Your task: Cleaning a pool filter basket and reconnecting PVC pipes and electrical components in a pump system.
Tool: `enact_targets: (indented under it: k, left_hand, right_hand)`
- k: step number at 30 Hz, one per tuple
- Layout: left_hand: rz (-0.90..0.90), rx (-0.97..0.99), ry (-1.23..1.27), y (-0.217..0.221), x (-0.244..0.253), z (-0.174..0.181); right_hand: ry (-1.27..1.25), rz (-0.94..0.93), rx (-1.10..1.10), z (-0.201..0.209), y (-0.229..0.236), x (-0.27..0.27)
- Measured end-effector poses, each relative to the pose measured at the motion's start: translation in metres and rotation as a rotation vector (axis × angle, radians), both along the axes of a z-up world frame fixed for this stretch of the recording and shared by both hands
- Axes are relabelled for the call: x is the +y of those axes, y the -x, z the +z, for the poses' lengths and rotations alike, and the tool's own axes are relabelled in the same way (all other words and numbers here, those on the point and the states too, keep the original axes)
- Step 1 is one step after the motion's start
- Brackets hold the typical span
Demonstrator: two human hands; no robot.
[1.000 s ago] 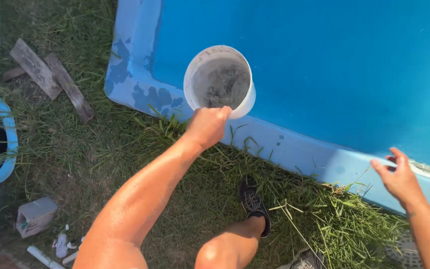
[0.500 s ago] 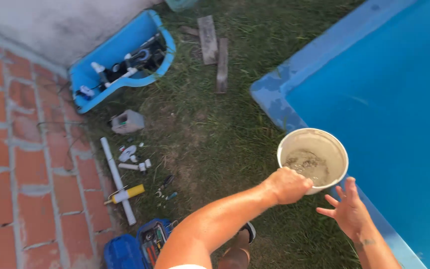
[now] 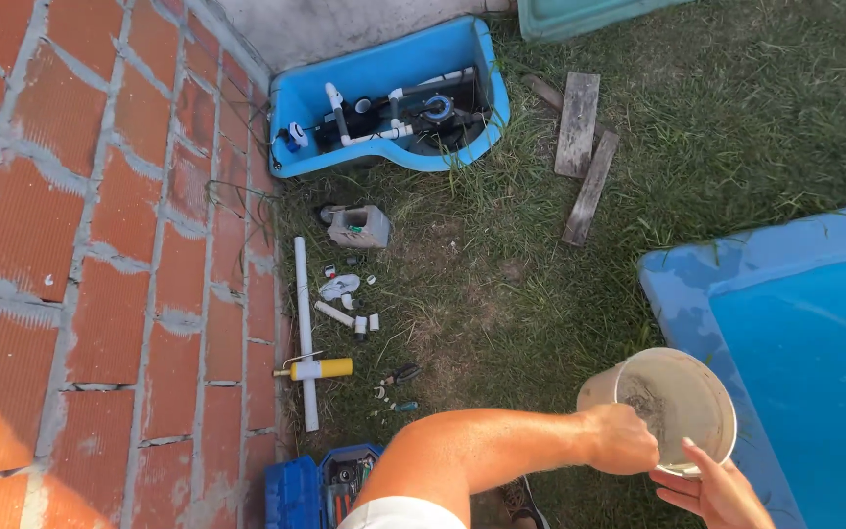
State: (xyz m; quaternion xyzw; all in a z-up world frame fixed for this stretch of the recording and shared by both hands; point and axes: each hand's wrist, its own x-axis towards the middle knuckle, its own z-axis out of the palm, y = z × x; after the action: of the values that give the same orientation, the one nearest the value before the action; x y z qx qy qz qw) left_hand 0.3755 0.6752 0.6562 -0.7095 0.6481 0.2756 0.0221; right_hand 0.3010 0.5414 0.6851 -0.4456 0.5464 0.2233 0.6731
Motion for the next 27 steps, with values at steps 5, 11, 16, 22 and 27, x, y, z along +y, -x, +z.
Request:
enact_targets:
  k: [5, 11, 16, 22, 27]
  left_hand:
    - [0.105, 0.032, 0.039, -0.082, 0.038, -0.007]
    - [0.176, -0.081, 0.188, -0.192, 0.079, -0.06]
    - [0.404, -0.072, 0.524, -0.266, 0.151, -0.053]
    - [0.785, 0.23, 0.234, -0.365, 0.281, 0.0]
    - [1.159, 0.531, -0.195, -0.41, 0.444, -0.072]
  right_hand:
    - [0.102, -0.015, 0.056, -0.022, -0.087, 0.031]
    - [-0.062, -0.244, -0.005, -0.148, -0.187, 0.014]
    - [0.052, -0.202, -0.137, -0.194, -0.282, 0.028]
    - [0.251, -0.277, -0.183, -0.209, -0.393, 0.051]
    - [0.213, -0.302, -0.295, -0.245, -0.489, 0.061]
